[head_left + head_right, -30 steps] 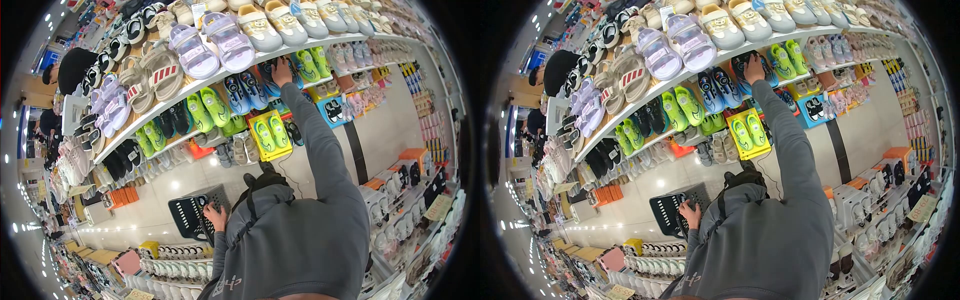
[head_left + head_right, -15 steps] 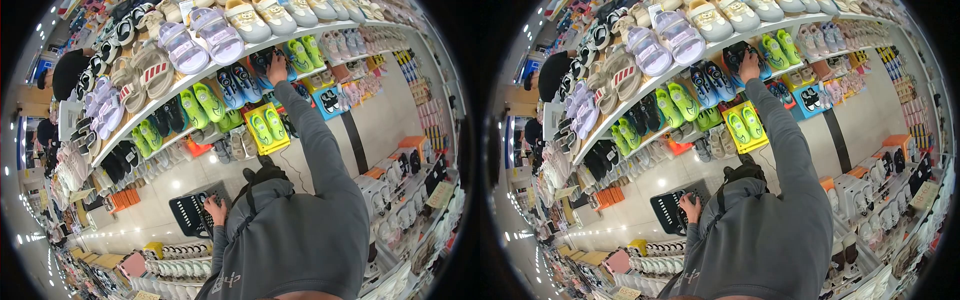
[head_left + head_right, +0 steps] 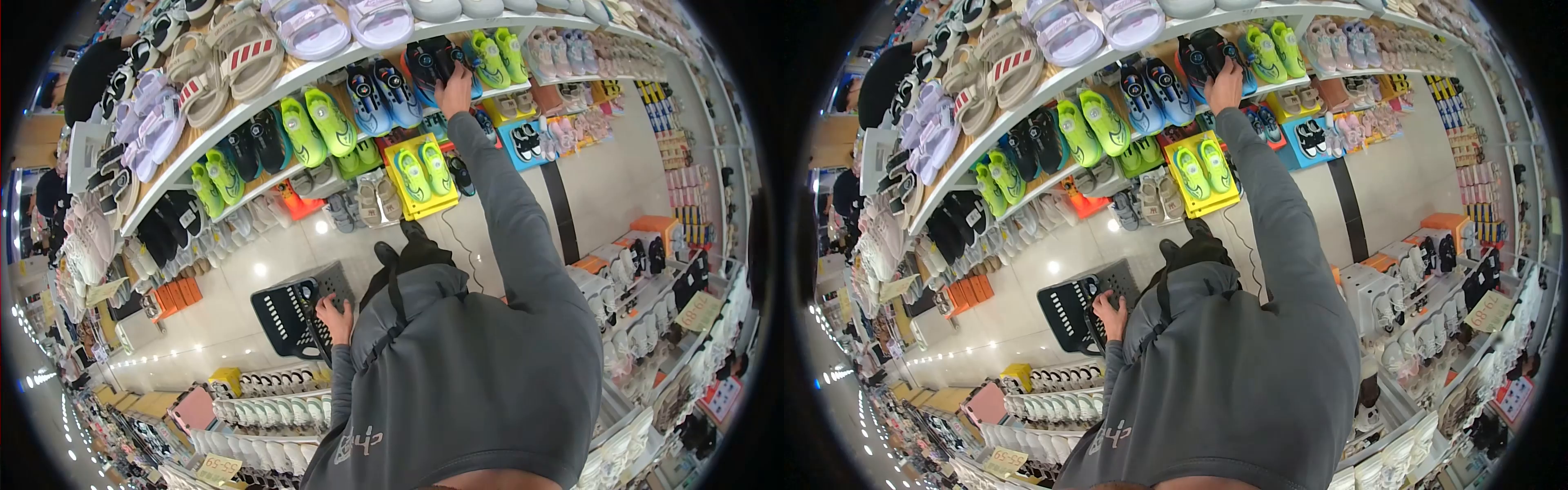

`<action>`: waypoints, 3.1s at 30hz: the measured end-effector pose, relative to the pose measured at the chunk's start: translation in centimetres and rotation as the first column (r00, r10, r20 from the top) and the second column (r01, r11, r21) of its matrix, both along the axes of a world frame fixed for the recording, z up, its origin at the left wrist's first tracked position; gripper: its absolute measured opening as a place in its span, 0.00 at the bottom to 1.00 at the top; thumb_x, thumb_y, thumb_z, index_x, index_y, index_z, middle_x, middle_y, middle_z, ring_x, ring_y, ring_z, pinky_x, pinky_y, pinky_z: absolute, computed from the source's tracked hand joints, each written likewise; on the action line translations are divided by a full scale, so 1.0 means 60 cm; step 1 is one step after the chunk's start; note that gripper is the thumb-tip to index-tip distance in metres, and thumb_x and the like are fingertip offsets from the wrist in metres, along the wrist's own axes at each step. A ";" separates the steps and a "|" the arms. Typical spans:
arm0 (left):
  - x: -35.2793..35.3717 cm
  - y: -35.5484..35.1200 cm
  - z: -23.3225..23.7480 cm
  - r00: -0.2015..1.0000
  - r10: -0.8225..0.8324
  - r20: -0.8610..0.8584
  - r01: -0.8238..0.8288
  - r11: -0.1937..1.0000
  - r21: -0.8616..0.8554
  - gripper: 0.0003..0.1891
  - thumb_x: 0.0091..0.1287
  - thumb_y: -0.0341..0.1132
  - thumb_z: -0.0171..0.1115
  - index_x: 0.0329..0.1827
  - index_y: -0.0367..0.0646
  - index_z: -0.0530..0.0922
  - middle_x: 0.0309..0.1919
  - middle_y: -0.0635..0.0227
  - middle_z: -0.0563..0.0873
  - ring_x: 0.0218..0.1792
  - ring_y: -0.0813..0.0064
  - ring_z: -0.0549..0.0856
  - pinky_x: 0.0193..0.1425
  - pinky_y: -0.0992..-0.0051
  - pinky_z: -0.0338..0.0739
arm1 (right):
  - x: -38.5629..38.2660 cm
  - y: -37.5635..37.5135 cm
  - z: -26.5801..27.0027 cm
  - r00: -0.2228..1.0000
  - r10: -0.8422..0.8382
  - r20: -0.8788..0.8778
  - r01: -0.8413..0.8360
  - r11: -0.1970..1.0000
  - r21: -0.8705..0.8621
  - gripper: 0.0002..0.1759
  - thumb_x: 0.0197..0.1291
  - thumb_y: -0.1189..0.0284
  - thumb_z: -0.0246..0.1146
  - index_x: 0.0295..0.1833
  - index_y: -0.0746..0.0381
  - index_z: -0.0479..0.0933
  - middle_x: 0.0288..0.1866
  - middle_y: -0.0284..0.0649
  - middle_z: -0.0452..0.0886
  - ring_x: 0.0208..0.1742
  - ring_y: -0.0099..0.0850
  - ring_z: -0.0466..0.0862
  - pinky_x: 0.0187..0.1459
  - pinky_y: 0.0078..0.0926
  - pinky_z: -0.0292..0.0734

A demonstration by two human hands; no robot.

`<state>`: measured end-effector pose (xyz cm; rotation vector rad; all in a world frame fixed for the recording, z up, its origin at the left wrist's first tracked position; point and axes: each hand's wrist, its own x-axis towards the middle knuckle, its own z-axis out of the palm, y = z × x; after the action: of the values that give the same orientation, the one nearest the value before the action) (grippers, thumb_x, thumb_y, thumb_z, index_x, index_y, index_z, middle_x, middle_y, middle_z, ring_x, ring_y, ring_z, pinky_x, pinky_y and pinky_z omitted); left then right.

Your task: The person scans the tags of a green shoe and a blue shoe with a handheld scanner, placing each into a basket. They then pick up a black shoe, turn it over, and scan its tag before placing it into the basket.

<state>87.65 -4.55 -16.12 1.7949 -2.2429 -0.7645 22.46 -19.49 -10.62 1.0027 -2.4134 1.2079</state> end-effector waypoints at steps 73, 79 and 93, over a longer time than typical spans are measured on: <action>-0.917 -0.537 0.165 0.860 -0.494 -0.128 0.489 0.869 -0.074 0.25 0.67 0.46 0.74 0.58 0.35 0.82 0.50 0.49 0.89 0.54 0.54 0.88 0.60 0.62 0.78 | 0.094 0.050 -0.079 -0.109 0.559 0.822 0.134 0.828 -0.545 0.16 0.65 0.62 0.77 0.49 0.62 0.86 0.41 0.29 0.87 0.36 0.19 0.79 0.36 0.23 0.73; -0.901 -0.471 0.241 0.880 -0.422 -0.218 0.411 0.907 -0.097 0.22 0.68 0.45 0.74 0.53 0.35 0.81 0.38 0.63 0.88 0.36 0.73 0.85 0.43 0.71 0.79 | 0.084 0.089 -0.020 -0.201 0.574 0.794 -0.006 0.810 -0.587 0.27 0.68 0.53 0.74 0.64 0.56 0.80 0.54 0.26 0.86 0.51 0.15 0.80 0.48 0.19 0.73; -0.692 -0.298 0.274 0.762 -0.179 -0.622 0.285 0.956 0.074 0.18 0.71 0.35 0.73 0.60 0.41 0.77 0.31 0.78 0.78 0.30 0.89 0.73 0.34 0.84 0.67 | 0.210 0.218 0.065 -0.172 0.652 0.739 -0.184 0.715 -0.674 0.35 0.67 0.64 0.76 0.73 0.65 0.71 0.62 0.37 0.85 0.59 0.24 0.84 0.61 0.28 0.80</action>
<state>46.12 -22.42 0.34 1.0778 -1.9962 -1.3835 35.06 -6.41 -6.70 0.9870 -2.2235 3.6155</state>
